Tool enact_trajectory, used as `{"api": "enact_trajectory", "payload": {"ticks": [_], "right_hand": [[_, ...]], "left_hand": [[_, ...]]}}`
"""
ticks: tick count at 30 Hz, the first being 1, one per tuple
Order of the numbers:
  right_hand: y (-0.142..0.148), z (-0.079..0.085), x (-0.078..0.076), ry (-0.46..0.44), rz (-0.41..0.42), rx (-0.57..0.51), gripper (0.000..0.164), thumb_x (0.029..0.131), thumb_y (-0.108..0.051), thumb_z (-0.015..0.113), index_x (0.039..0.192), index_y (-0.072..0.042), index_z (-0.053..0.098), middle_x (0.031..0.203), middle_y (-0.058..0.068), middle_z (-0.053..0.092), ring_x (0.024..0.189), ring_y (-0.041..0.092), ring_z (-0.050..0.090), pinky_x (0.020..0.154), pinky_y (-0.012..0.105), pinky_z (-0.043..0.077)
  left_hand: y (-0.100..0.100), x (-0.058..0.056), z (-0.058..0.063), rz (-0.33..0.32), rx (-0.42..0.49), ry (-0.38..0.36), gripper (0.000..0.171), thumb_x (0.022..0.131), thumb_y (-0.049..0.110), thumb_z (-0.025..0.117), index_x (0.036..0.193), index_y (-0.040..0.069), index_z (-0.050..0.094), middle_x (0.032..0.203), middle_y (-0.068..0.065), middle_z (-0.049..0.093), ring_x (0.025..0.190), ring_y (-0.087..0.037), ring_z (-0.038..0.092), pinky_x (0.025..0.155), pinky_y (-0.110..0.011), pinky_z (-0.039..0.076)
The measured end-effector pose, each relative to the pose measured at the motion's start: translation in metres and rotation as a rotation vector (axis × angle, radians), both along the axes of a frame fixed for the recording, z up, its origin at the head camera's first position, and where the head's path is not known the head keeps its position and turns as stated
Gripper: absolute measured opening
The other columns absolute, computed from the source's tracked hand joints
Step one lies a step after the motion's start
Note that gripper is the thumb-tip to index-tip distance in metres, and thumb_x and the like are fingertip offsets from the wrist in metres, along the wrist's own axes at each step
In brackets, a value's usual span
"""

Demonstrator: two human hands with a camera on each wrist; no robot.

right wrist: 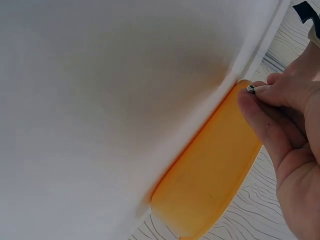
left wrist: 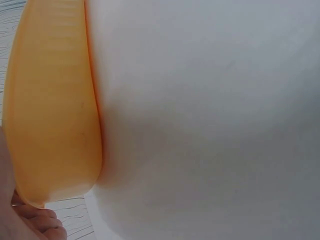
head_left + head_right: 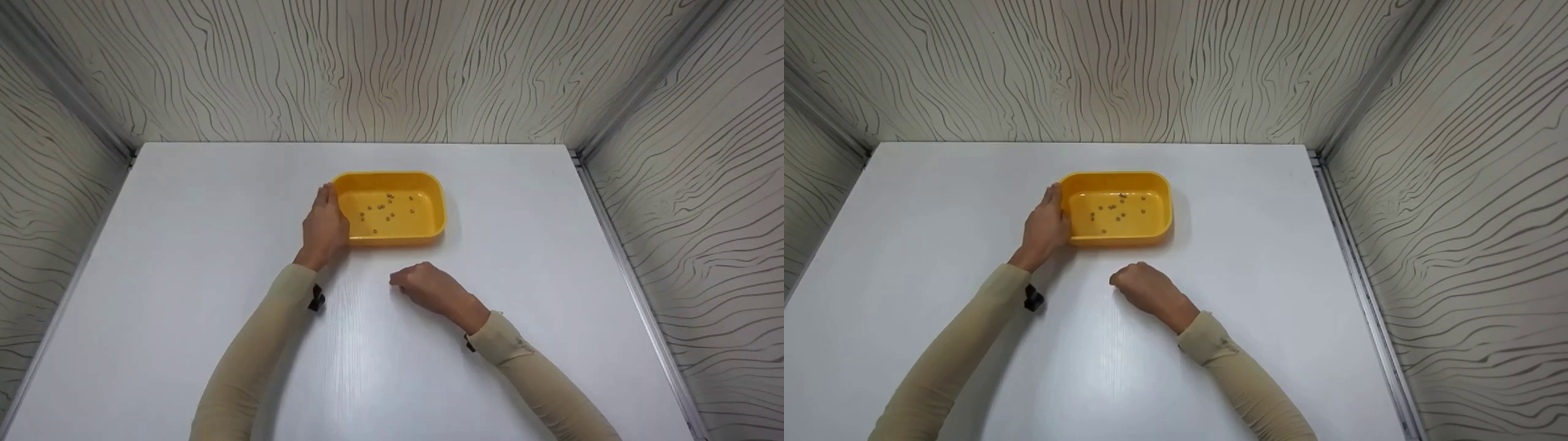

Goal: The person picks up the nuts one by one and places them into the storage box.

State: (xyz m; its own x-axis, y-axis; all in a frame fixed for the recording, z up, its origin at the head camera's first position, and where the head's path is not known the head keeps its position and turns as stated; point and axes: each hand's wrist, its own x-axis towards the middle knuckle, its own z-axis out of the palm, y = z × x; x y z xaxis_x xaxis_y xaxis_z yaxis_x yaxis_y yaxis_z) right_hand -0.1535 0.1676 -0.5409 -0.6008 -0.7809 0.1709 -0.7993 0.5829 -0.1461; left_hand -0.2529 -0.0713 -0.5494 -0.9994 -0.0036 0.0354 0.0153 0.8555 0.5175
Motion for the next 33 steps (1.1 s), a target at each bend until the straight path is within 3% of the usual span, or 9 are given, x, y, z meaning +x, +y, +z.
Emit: {"api": "enact_trajectory", "payload": {"ticks": [7,13,19,25,33], "right_hand": [[0.005,0.005,-0.011,-0.154,-0.054,-0.174,0.028,0.088,0.013,0.07,0.107,-0.003,0.082,0.103,0.008,0.083,0.097,0.019,0.081,0.084,0.032,0.067],[0.009,0.014,-0.02,-0.313,-0.128,-0.337,0.027,0.09,0.011,0.07,0.109,-0.003,0.082,0.104,0.01,0.083,0.091,0.019,0.078,0.083,0.032,0.067],[0.011,0.023,-0.027,-0.332,-0.188,-0.48,0.023,0.092,0.007,0.069,0.105,-0.006,0.083,0.102,0.01,0.079,0.088,0.018,0.065,0.077,0.027,0.06],[0.01,0.032,-0.032,-0.407,-0.322,-0.577,0.022,0.093,0.002,0.072,0.109,-0.006,0.083,0.104,0.008,0.083,0.087,0.016,0.073,0.08,0.028,0.065],[0.008,0.04,-0.042,-0.466,-0.379,-0.755,0.018,0.094,-0.001,0.074,0.106,-0.008,0.084,0.105,0.009,0.083,0.094,0.02,0.08,0.082,0.021,0.065]], "left_hand": [[0.0,0.0,0.0,0.0,-0.002,-0.008,0.064,0.108,0.012,0.04,0.167,-0.001,0.019,0.172,-0.022,0.029,0.158,-0.037,0.036,0.126,-0.05,0.04],[0.001,0.0,-0.001,-0.005,0.006,-0.006,0.063,0.108,0.013,0.04,0.167,0.0,0.02,0.172,-0.022,0.028,0.158,-0.036,0.036,0.127,-0.05,0.038],[0.0,0.0,-0.001,-0.007,0.01,-0.001,0.063,0.109,0.013,0.04,0.167,0.001,0.02,0.171,-0.023,0.029,0.158,-0.037,0.035,0.128,-0.05,0.037],[0.0,0.0,-0.001,-0.003,0.007,0.004,0.062,0.109,0.013,0.041,0.166,0.001,0.021,0.171,-0.022,0.031,0.157,-0.037,0.037,0.127,-0.05,0.039],[0.001,-0.001,0.0,0.011,0.006,-0.015,0.064,0.108,0.012,0.042,0.167,0.001,0.02,0.172,-0.021,0.03,0.159,-0.034,0.035,0.127,-0.048,0.038]]}}
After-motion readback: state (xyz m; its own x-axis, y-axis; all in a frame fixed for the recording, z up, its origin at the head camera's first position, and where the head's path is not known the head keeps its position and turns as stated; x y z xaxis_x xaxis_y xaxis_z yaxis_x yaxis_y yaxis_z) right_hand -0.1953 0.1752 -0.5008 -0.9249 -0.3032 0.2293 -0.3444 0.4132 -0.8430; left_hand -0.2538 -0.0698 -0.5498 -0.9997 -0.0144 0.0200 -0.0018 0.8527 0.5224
